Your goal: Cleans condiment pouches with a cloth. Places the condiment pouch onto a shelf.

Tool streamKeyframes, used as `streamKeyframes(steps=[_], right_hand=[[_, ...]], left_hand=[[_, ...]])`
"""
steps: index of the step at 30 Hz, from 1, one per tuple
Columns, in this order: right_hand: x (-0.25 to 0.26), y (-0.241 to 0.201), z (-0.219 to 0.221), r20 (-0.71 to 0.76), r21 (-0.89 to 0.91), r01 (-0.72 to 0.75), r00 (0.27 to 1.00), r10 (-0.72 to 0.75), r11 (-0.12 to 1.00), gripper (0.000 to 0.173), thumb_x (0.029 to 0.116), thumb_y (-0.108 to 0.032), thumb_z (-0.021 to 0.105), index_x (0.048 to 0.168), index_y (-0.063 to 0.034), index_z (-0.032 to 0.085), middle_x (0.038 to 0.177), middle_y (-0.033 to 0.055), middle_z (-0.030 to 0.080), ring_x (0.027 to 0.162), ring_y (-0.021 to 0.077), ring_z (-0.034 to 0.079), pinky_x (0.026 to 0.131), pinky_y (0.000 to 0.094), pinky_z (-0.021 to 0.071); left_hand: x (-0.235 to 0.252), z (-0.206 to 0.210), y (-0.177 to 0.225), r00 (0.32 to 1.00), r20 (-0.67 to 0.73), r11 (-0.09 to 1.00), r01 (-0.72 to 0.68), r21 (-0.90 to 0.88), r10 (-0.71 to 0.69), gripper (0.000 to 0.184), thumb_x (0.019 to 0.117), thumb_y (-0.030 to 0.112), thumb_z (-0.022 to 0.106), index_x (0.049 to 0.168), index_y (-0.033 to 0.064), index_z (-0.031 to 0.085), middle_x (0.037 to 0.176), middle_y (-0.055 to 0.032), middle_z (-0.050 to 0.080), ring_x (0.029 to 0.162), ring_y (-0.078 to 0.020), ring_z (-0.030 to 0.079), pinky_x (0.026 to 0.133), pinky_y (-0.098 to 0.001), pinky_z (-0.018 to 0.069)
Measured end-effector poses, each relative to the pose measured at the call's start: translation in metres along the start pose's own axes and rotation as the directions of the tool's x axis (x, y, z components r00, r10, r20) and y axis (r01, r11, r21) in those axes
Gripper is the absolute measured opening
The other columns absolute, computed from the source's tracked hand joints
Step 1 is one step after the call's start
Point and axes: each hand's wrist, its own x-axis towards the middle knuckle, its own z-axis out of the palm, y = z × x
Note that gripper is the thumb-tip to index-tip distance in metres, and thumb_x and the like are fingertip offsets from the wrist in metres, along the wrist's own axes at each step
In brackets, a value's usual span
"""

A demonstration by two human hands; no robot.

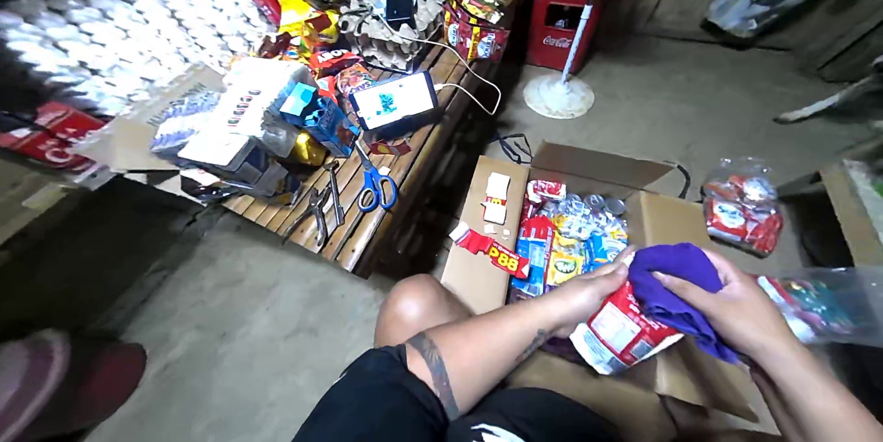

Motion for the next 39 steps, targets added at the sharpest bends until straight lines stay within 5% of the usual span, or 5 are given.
streamKeyframes(steps=[5,11,27,32,39], right_hand=[[-0.005,-0.01,-0.01,-0.143,-0.015,0.129,0.981,-0.13,0.992,0.058,0.0741,-0.032,0.077,0.121,-0.0008,0.062,0.104,0.0013,0.071,0.094,0.0009,0.067,0.086,0.025,0.0574],[-0.01,-0.029,-0.015,-0.092,0.048,-0.015,0.996,0.019,0.999,0.054,0.0857,-0.019,0.075,0.132,0.0024,0.058,0.117,0.0114,0.068,0.106,0.0105,0.065,0.096,0.0315,0.0537],[0.0,-0.019,-0.03,-0.131,0.065,0.022,0.991,-0.014,0.998,0.053,0.0866,-0.026,0.078,0.129,0.0019,0.061,0.117,0.0138,0.069,0.109,0.0127,0.066,0.099,0.0315,0.0518],[0.0,-0.013,-0.032,0.278,0.182,-0.129,0.958,0.075,0.975,0.088,0.0801,-0.03,0.082,0.151,-0.0016,0.038,0.133,0.014,0.061,0.118,0.013,0.062,0.103,0.0328,0.0512],[-0.002,-0.022,-0.023,0.123,-0.019,-0.038,0.992,0.04,0.999,0.051,0.0873,-0.017,0.077,0.133,0.0002,0.06,0.119,0.0131,0.068,0.11,0.0133,0.065,0.1,0.0333,0.0515]], left_hand=[[0.005,-0.005,-0.012,1.0,0.011,1.0,0.029,0.011,-0.029,0.045,0.1074,0.026,0.045,0.142,-0.0026,0.045,0.119,-0.0135,0.064,0.103,-0.0132,0.064,0.094,-0.0354,0.0531],[0.012,-0.003,-0.031,0.999,-0.001,0.988,0.049,0.147,-0.05,0.069,0.0881,0.015,0.075,0.144,-0.004,0.04,0.122,-0.0148,0.066,0.108,-0.0161,0.067,0.097,-0.0351,0.0552],[0.016,-0.013,-0.042,0.992,-0.121,0.947,0.01,0.321,0.03,0.058,0.0824,0.022,0.082,0.129,-0.0013,0.056,0.103,-0.0091,0.075,0.094,-0.0162,0.073,0.089,-0.0351,0.0607],[0.013,-0.02,-0.043,0.991,-0.119,0.862,0.015,0.506,0.053,0.059,0.0794,0.031,0.084,0.126,0.0029,0.061,0.103,-0.0054,0.075,0.096,-0.0119,0.072,0.091,-0.0343,0.0594],[0.01,-0.015,-0.031,0.994,-0.103,0.864,0.031,0.502,0.024,0.063,0.0821,0.028,0.082,0.133,-0.0003,0.057,0.111,-0.0096,0.073,0.102,-0.0129,0.071,0.095,-0.0342,0.0573]])
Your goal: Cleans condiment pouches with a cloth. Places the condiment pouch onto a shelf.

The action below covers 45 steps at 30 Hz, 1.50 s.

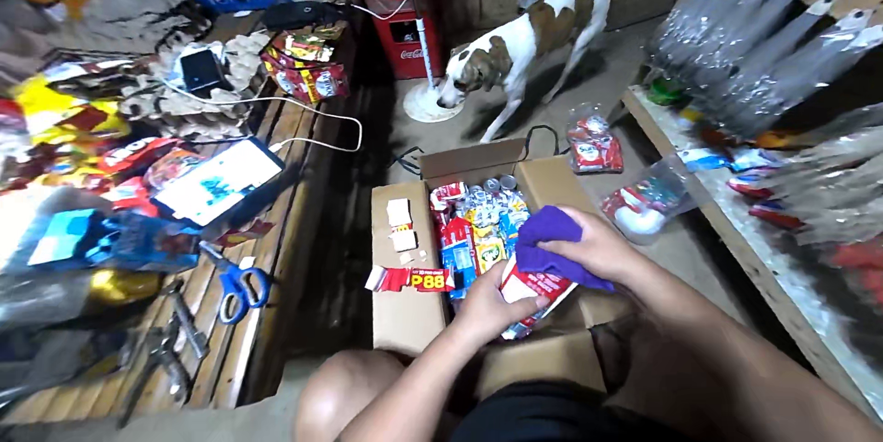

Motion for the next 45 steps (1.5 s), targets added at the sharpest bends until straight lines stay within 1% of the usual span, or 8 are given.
streamKeyframes(steps=[7,12,17,30,34,37,41,45], right_hand=[[-0.004,0.0,0.007,-0.124,0.323,-0.036,0.989,0.08,0.946,0.047,0.0859,-0.018,0.071,0.128,-0.002,0.057,0.105,0.0016,0.071,0.093,0.0056,0.069,0.085,0.0265,0.0596],[-0.004,-0.004,0.027,-0.214,0.611,-0.006,0.961,0.173,0.792,0.025,0.0974,-0.014,0.058,0.12,-0.0035,0.057,0.092,-0.0029,0.072,0.084,0.004,0.071,0.078,0.0224,0.0603],[-0.016,-0.018,0.048,-0.111,0.759,-0.087,0.959,0.259,0.645,0.017,0.1054,-0.011,0.044,0.112,-0.0071,0.059,0.087,-0.0029,0.074,0.081,0.0036,0.072,0.075,0.0207,0.0608],[-0.014,0.006,0.019,-0.003,0.9,-0.018,0.999,0.048,0.434,0.043,0.1056,-0.043,0.038,0.089,-0.0206,0.071,0.074,-0.005,0.069,0.061,0.0018,0.065,0.054,0.0165,0.0549],[0.001,0.015,0.011,-0.36,0.703,0.237,0.931,0.049,0.671,0.016,0.098,-0.028,0.053,0.109,-0.0183,0.059,0.081,-0.0073,0.072,0.065,0.0052,0.069,0.058,0.0229,0.0602],[-0.004,0.014,0.028,-0.453,0.48,0.328,0.887,-0.091,0.814,0.049,0.0838,-0.025,0.071,0.125,-0.0109,0.049,0.097,-0.0114,0.07,0.084,0.0008,0.069,0.075,0.0222,0.0608],[-0.008,0.032,0.05,-0.151,-0.059,0.552,0.819,-0.554,0.832,0.088,0.0823,-0.064,0.069,0.147,-0.0077,0.049,0.154,0.0133,0.047,0.143,0.0166,0.042,0.117,0.038,0.0375],[-0.016,0.038,0.087,0.021,-0.312,0.696,0.685,-0.728,0.647,0.072,0.0911,-0.071,0.051,0.149,-0.0279,0.048,0.162,0.0093,0.038,0.154,0.0263,0.027,0.123,0.0458,0.0264]], left_hand=[[-0.002,0.001,0.002,0.961,-0.144,0.961,-0.211,0.179,0.237,0.08,0.0832,0.034,0.081,0.148,0.0012,0.046,0.139,-0.0161,0.059,0.126,-0.022,0.06,0.107,-0.0427,0.0491],[-0.002,0.007,0.0,0.751,-0.096,0.629,-0.468,0.621,0.653,0.086,0.0743,0.039,0.086,0.146,0.0057,0.051,0.153,-0.0265,0.043,0.142,-0.0449,0.041,0.112,-0.0671,0.033],[0.0,0.008,-0.003,0.675,-0.073,0.514,-0.482,0.71,0.734,0.065,0.074,0.03,0.087,0.134,0.0214,0.064,0.146,-0.0239,0.052,0.135,-0.0427,0.05,0.108,-0.0612,0.0423],[-0.004,0.005,0.004,0.863,-0.062,0.86,-0.489,0.142,0.501,0.077,0.0814,-0.005,0.066,0.151,-0.0085,0.035,0.15,-0.0277,0.046,0.136,-0.0324,0.051,0.111,-0.0463,0.0452],[-0.009,0.006,0.011,0.995,-0.038,0.853,-0.102,-0.511,0.097,0.071,0.0896,0.01,0.052,0.153,-0.0015,0.022,0.127,-0.0135,0.059,0.106,-0.0128,0.065,0.093,-0.0328,0.0547],[-0.006,0.005,0.013,1.0,0.004,0.679,-0.01,-0.734,0.019,0.047,0.1026,0.026,0.035,0.145,0.0061,0.033,0.108,-0.0071,0.068,0.093,-0.0159,0.07,0.084,-0.0348,0.0589],[-0.012,0.006,0.022,1.0,0.02,0.562,0.01,-0.827,0.01,0.046,0.1102,0.036,0.017,0.129,0.011,0.051,0.107,-0.0016,0.07,0.101,-0.011,0.068,0.091,-0.0325,0.0566],[-0.017,0.004,0.022,0.992,-0.119,0.587,-0.069,-0.807,-0.047,0.048,0.1104,0.035,0.015,0.132,0.0106,0.05,0.11,0.0015,0.066,0.103,-0.0039,0.063,0.091,-0.0269,0.0525]])
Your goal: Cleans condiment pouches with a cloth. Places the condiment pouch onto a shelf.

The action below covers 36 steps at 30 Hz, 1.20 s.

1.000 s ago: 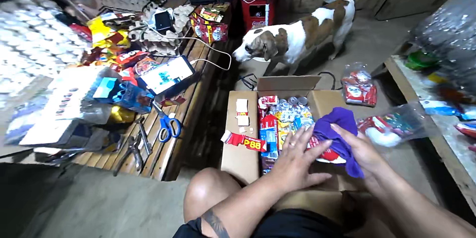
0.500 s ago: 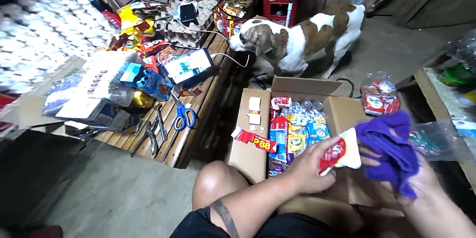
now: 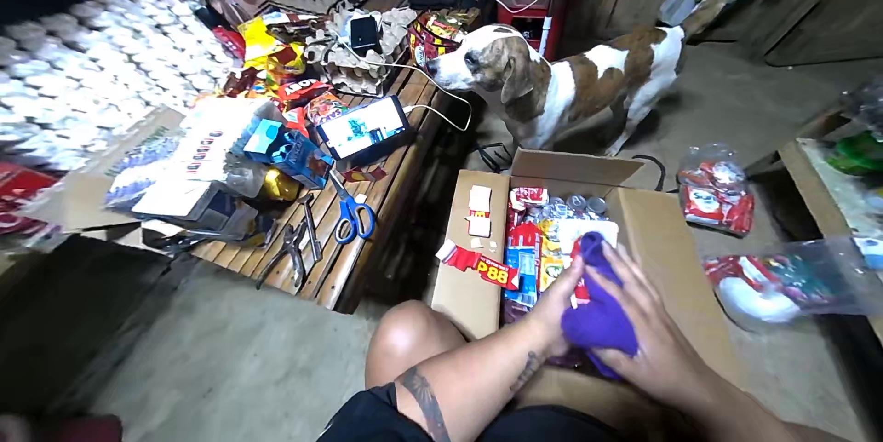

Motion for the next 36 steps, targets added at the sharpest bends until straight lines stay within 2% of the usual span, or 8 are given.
streamKeyframes(steps=[5,9,13,19,23,27,32,36], right_hand=[[0.002,-0.003,0.007,0.054,-0.066,0.154,0.987,-0.151,0.986,0.054,0.098,-0.061,0.044,0.14,-0.0273,0.054,0.156,-0.0024,0.047,0.151,0.0213,0.034,0.124,0.0451,0.0246],[0.014,0.016,-0.014,-0.051,0.088,-0.043,0.998,0.047,0.995,0.055,0.095,-0.051,0.055,0.139,-0.0174,0.057,0.151,0.01,0.052,0.145,0.0213,0.043,0.119,0.041,0.0359],[0.012,0.014,-0.012,-0.091,0.076,-0.153,0.983,0.16,0.985,0.064,0.0916,-0.05,0.059,0.14,-0.0086,0.057,0.152,0.0205,0.049,0.144,0.0315,0.043,0.116,0.0485,0.0375],[0.003,-0.005,-0.001,0.119,-0.008,0.055,0.991,-0.054,0.998,0.057,0.0864,-0.051,0.062,0.136,-0.022,0.06,0.151,0.0039,0.053,0.146,0.0279,0.042,0.12,0.0533,0.0306],[0.012,0.012,-0.016,0.031,0.043,-0.137,0.99,0.136,0.99,0.063,0.089,-0.049,0.062,0.138,-0.0099,0.061,0.152,0.0159,0.051,0.144,0.035,0.045,0.117,0.056,0.0355],[0.011,0.009,-0.01,-0.016,0.014,-0.33,0.944,0.33,0.944,0.073,0.0921,-0.05,0.06,0.146,-0.0015,0.051,0.157,0.0231,0.041,0.147,0.0416,0.037,0.116,0.0578,0.0347],[-0.007,-0.008,0.011,0.132,-0.028,-0.011,0.991,0.015,1.0,0.059,0.0977,-0.053,0.044,0.142,-0.0161,0.054,0.156,0.0139,0.047,0.147,0.0356,0.038,0.116,0.0542,0.0357],[0.0,0.005,-0.006,0.139,0.114,-0.046,0.99,0.03,0.992,0.059,0.1028,-0.051,0.046,0.149,-0.0149,0.047,0.157,0.011,0.046,0.15,0.0261,0.036,0.122,0.0478,0.0304]], left_hand=[[0.009,-0.005,0.007,0.991,-0.047,0.978,-0.13,-0.162,0.124,0.06,0.1092,0.046,0.005,0.109,0.0171,0.059,0.095,0.006,0.07,0.095,-0.0009,0.066,0.086,-0.0218,0.0537],[0.003,0.003,-0.001,0.997,0.05,0.996,0.054,0.073,-0.058,0.063,0.1081,0.049,0.005,0.14,0.0119,0.044,0.12,-0.0016,0.064,0.111,-0.0089,0.062,0.095,-0.0317,0.0531],[-0.001,0.005,-0.004,0.994,0.054,0.989,0.088,0.117,-0.095,0.066,0.1068,0.052,0.004,0.137,0.0093,0.045,0.114,-0.0022,0.066,0.106,-0.0097,0.065,0.091,-0.0323,0.0555],[0.015,-0.004,-0.001,0.977,-0.157,0.989,-0.148,-0.018,0.143,0.058,0.1105,0.037,0.004,0.124,0.0066,0.051,0.103,0.0008,0.065,0.1,-0.0017,0.062,0.09,-0.0219,0.0515],[0.005,0.003,-0.008,0.988,-0.038,0.988,0.149,0.035,-0.148,0.065,0.1074,0.052,0.003,0.129,0.0128,0.051,0.105,-0.0013,0.069,0.098,-0.0112,0.067,0.085,-0.0324,0.0572],[0.002,0.004,-0.016,0.991,-0.034,0.991,0.128,0.04,-0.127,0.061,0.1086,0.046,0.002,0.127,0.012,0.05,0.106,-0.0023,0.068,0.101,-0.0118,0.067,0.088,-0.0321,0.0561],[0.018,-0.015,-0.011,0.968,-0.205,0.989,-0.134,0.059,0.144,0.052,0.1115,0.025,0.007,0.142,-0.0049,0.037,0.122,-0.008,0.056,0.11,-0.0033,0.055,0.097,-0.02,0.0452],[0.016,-0.007,-0.001,0.991,-0.116,0.998,0.06,-0.002,-0.059,0.058,0.11,0.042,0.005,0.136,0.0108,0.046,0.115,-0.0022,0.064,0.106,-0.0075,0.062,0.091,-0.029,0.0531]])
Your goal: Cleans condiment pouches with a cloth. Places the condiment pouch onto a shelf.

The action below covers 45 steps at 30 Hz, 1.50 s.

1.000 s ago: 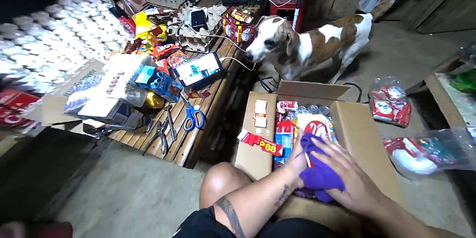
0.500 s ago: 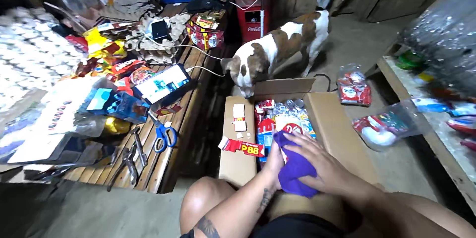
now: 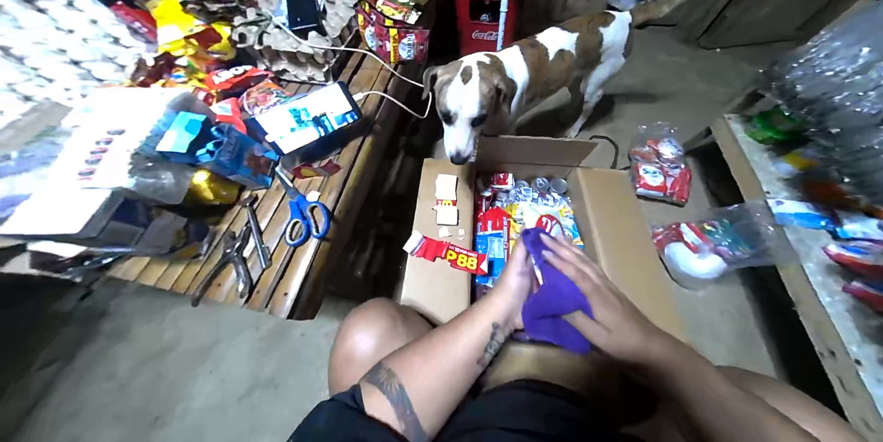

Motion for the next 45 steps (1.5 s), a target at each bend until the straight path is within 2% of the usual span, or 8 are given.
streamKeyframes(steps=[6,11,15,20,24,32,40,45], right_hand=[[0.007,0.012,-0.011,-0.161,0.035,-0.176,0.97,0.18,0.984,0.079,0.0958,-0.055,0.055,0.149,0.0029,0.044,0.155,0.0201,0.045,0.149,0.0264,0.037,0.122,0.0433,0.0305],[-0.004,-0.006,0.014,-0.036,-0.107,0.051,0.998,-0.055,0.993,0.057,0.0984,-0.052,0.046,0.14,-0.0145,0.056,0.151,0.0107,0.053,0.147,0.0283,0.041,0.12,0.0457,0.033],[0.003,0.002,-0.001,-0.019,-0.037,0.062,0.998,-0.063,0.997,0.049,0.1001,-0.047,0.05,0.141,-0.02,0.055,0.15,0.0025,0.054,0.147,0.0207,0.04,0.123,0.0422,0.03],[0.012,0.016,-0.015,-0.172,-0.029,-0.177,0.97,0.17,0.984,0.07,0.0936,-0.047,0.057,0.143,0.0026,0.051,0.15,0.0215,0.051,0.146,0.0321,0.041,0.12,0.0475,0.0319],[0.011,0.009,-0.004,-0.275,-0.101,-0.276,0.931,0.24,0.956,0.073,0.0875,-0.052,0.06,0.141,-0.0026,0.057,0.146,0.0267,0.049,0.136,0.0374,0.046,0.111,0.0518,0.0383],[0.002,0.001,0.007,-0.18,-0.03,-0.042,0.983,0.036,0.999,0.039,0.0963,-0.034,0.055,0.13,-0.0169,0.062,0.124,0.0079,0.063,0.124,0.0136,0.055,0.108,0.0267,0.0424],[0.01,0.014,-0.008,-0.316,-0.143,-0.26,0.927,0.205,0.955,0.053,0.0814,-0.022,0.059,0.128,0.0034,0.063,0.128,0.0266,0.062,0.12,0.0429,0.058,0.102,0.0568,0.044],[-0.002,0.002,0.008,-0.24,-0.068,-0.145,0.963,0.125,0.987,0.051,0.0895,-0.039,0.061,0.133,-0.0118,0.061,0.132,0.0157,0.06,0.126,0.0249,0.054,0.108,0.0391,0.0426]], left_hand=[[-0.004,0.008,-0.006,0.983,0.157,0.995,0.095,0.018,-0.097,0.068,0.1075,0.054,0.008,0.141,0.008,0.046,0.123,-0.0075,0.063,0.114,-0.0149,0.062,0.097,-0.0372,0.0523],[0.008,-0.001,-0.002,0.976,-0.044,0.976,-0.215,-0.044,0.213,0.046,0.1119,0.025,0.015,0.131,-0.003,0.045,0.104,-0.0035,0.061,0.094,-0.0012,0.06,0.085,-0.0193,0.0498],[0.002,0.001,0.004,0.999,0.023,0.998,-0.04,-0.046,0.041,0.054,0.1111,0.042,0.011,0.121,0.0121,0.055,0.101,0.0004,0.067,0.096,-0.0059,0.065,0.085,-0.0264,0.0542],[-0.004,0.004,-0.006,0.972,0.203,0.992,0.126,-0.012,-0.121,0.06,0.1088,0.051,0.012,0.134,0.0131,0.05,0.113,-0.004,0.067,0.106,-0.0147,0.066,0.092,-0.0369,0.0553],[-0.005,0.004,-0.003,0.981,0.181,0.997,0.076,-0.018,-0.072,0.055,0.11,0.047,0.015,0.138,0.0113,0.047,0.118,-0.0048,0.064,0.11,-0.0142,0.064,0.096,-0.0361,0.0532],[0.002,0.001,0.005,0.998,-0.037,0.993,0.048,-0.112,-0.052,0.042,0.1102,0.043,0.028,0.117,0.0149,0.057,0.103,-0.0009,0.066,0.098,-0.0104,0.064,0.087,-0.0324,0.0533],[-0.005,0.004,-0.004,0.982,0.167,0.992,0.104,-0.065,-0.092,0.053,0.1106,0.045,0.016,0.134,0.0108,0.049,0.109,-0.0056,0.067,0.101,-0.0156,0.068,0.089,-0.0362,0.0563],[-0.001,0.004,0.01,0.998,-0.012,0.993,0.061,-0.102,-0.063,0.055,0.1091,0.051,0.022,0.133,0.0125,0.053,0.117,-0.0053,0.066,0.108,-0.0145,0.064,0.093,-0.0368,0.0533]])
